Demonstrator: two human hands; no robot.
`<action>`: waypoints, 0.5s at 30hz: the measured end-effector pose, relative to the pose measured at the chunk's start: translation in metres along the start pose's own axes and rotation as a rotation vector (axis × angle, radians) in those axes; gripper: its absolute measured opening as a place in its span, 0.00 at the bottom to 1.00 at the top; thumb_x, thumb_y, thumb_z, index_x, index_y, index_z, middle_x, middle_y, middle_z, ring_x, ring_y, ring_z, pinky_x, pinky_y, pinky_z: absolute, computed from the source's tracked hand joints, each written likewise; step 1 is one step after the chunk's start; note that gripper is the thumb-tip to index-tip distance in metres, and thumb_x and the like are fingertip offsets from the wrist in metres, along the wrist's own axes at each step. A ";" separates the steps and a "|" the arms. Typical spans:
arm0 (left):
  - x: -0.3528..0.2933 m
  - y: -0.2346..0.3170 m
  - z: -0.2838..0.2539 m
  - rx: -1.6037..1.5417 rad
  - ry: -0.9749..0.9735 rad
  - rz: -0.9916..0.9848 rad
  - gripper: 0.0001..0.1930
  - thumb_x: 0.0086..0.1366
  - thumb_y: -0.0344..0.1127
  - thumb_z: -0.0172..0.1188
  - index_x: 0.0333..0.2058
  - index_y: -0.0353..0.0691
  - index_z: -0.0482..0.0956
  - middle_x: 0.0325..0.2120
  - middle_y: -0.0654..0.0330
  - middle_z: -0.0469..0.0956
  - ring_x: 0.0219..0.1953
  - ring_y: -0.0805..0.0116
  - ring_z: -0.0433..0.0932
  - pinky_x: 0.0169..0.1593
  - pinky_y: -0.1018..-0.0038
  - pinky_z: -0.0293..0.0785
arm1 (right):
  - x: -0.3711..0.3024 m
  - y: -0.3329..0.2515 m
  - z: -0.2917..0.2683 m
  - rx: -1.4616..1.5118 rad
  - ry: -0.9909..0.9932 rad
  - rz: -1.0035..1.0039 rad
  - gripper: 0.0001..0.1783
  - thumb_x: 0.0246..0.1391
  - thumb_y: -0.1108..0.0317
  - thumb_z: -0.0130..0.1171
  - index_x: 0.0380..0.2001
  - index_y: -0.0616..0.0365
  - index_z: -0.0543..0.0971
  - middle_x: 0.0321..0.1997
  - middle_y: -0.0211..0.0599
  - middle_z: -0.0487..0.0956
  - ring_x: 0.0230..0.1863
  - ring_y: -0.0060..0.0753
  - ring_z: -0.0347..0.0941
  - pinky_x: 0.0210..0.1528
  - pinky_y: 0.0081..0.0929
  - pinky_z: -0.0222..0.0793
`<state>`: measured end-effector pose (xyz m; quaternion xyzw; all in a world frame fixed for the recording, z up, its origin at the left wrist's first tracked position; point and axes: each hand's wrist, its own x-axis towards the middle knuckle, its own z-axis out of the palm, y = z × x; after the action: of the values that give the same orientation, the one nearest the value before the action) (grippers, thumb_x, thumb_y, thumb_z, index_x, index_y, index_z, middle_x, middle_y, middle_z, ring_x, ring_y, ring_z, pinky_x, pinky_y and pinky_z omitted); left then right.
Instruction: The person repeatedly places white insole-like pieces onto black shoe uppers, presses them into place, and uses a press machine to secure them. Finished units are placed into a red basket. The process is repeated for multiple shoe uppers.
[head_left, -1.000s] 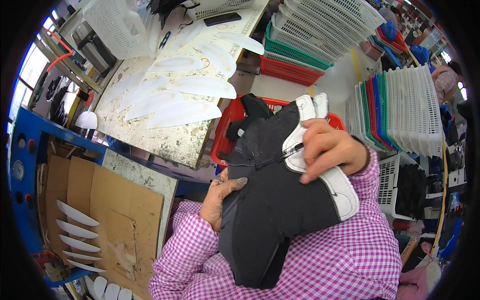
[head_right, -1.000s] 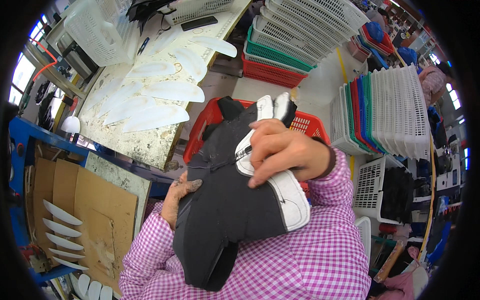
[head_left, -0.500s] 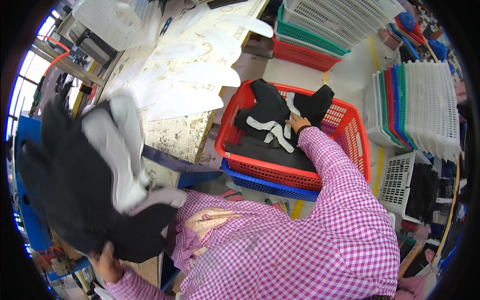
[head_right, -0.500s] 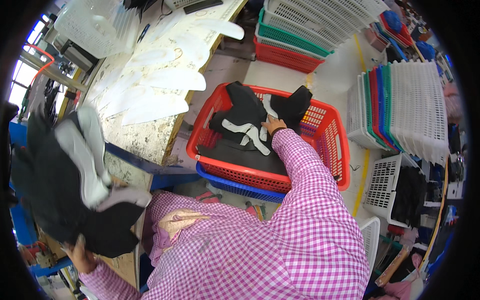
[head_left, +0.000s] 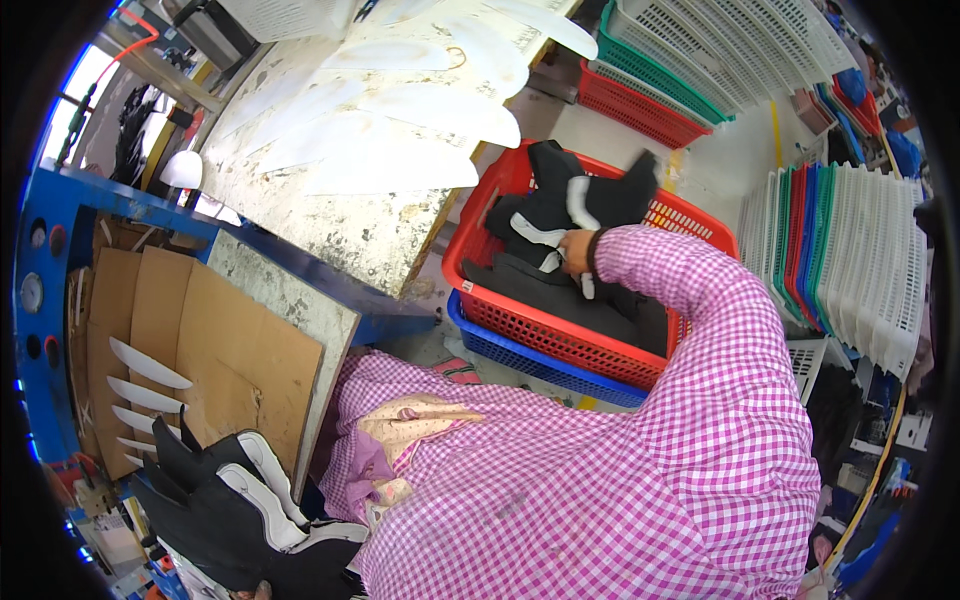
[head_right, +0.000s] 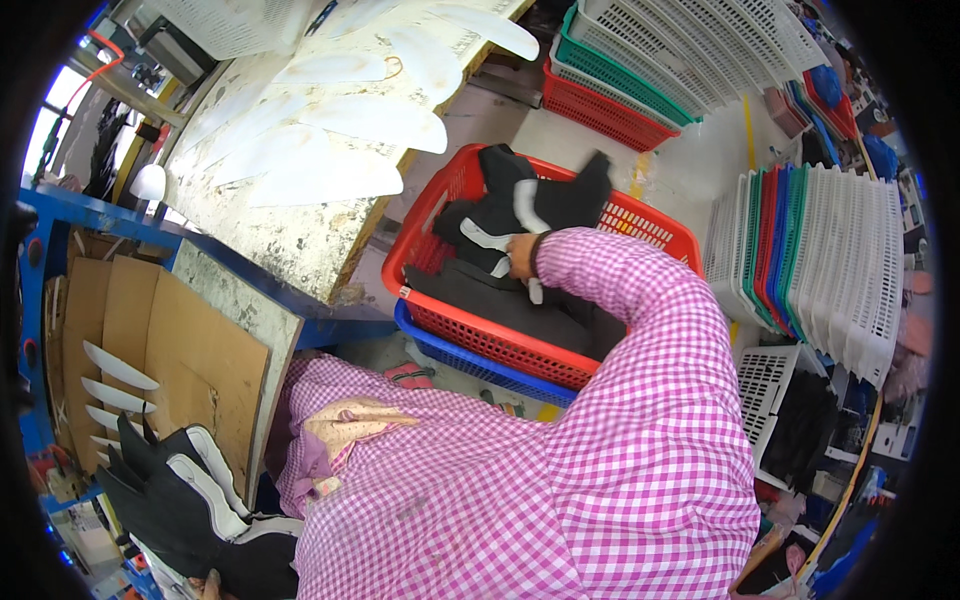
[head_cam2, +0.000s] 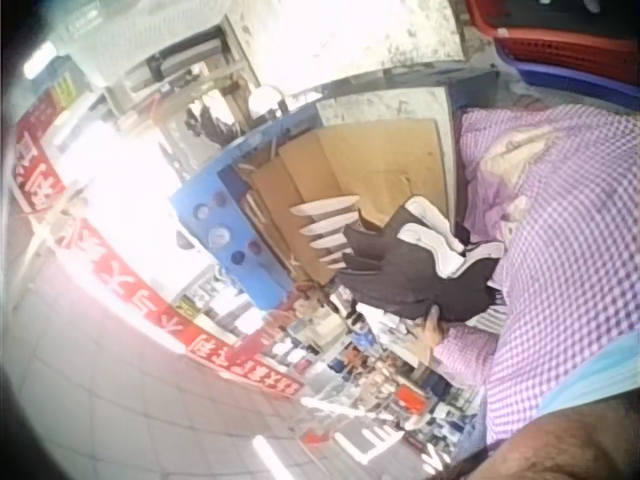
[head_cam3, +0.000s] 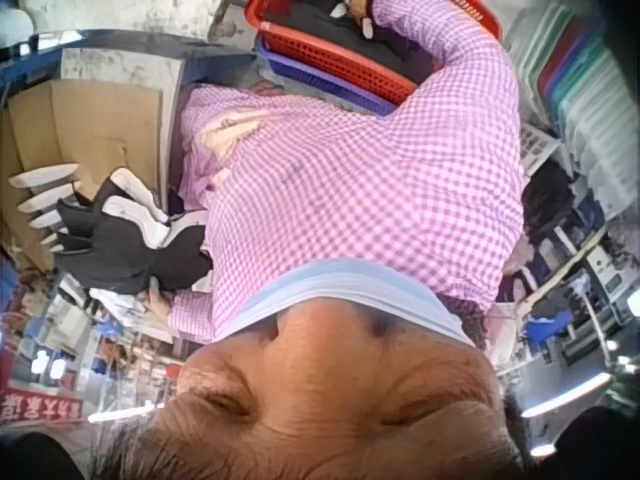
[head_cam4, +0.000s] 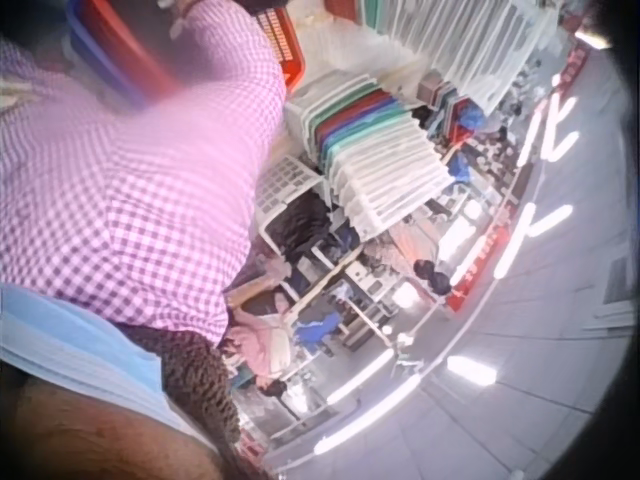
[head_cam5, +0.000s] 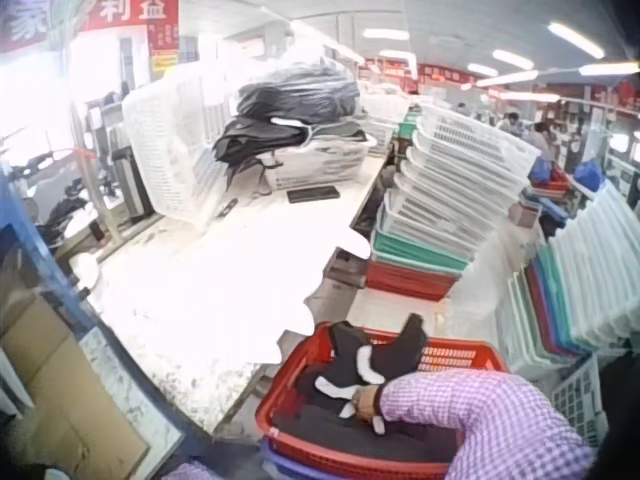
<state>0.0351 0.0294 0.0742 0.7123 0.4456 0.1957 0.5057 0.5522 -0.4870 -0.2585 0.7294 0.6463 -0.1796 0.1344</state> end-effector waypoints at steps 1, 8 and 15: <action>-0.003 -0.005 -0.007 -0.011 0.005 -0.010 0.30 0.46 0.21 0.57 0.53 0.31 0.68 0.49 0.53 0.73 0.51 0.60 0.71 0.56 0.68 0.65 | 0.019 -0.001 -0.007 -0.145 -0.063 -0.130 0.10 0.44 0.61 0.56 0.31 0.48 0.81 0.32 0.40 0.77 0.41 0.43 0.73 0.41 0.37 0.69; -0.063 -0.045 -0.088 -0.221 0.121 -0.069 0.29 0.46 0.21 0.56 0.52 0.32 0.69 0.49 0.53 0.73 0.51 0.61 0.71 0.56 0.69 0.65 | 0.054 -0.001 0.007 0.057 0.023 0.088 0.10 0.38 0.64 0.59 0.29 0.50 0.79 0.31 0.39 0.76 0.41 0.43 0.71 0.40 0.39 0.69; -0.089 -0.129 -0.108 -0.565 0.380 0.093 0.29 0.44 0.18 0.57 0.50 0.32 0.71 0.49 0.53 0.73 0.52 0.60 0.71 0.59 0.65 0.64 | 0.009 -0.001 -0.008 0.108 -0.065 0.454 0.13 0.30 0.68 0.62 0.26 0.50 0.79 0.32 0.37 0.75 0.41 0.44 0.70 0.41 0.39 0.68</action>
<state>-0.1470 0.0259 0.0191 0.5144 0.4269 0.4635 0.5817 0.5526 -0.4752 -0.2550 0.8559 0.4504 -0.2027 0.1530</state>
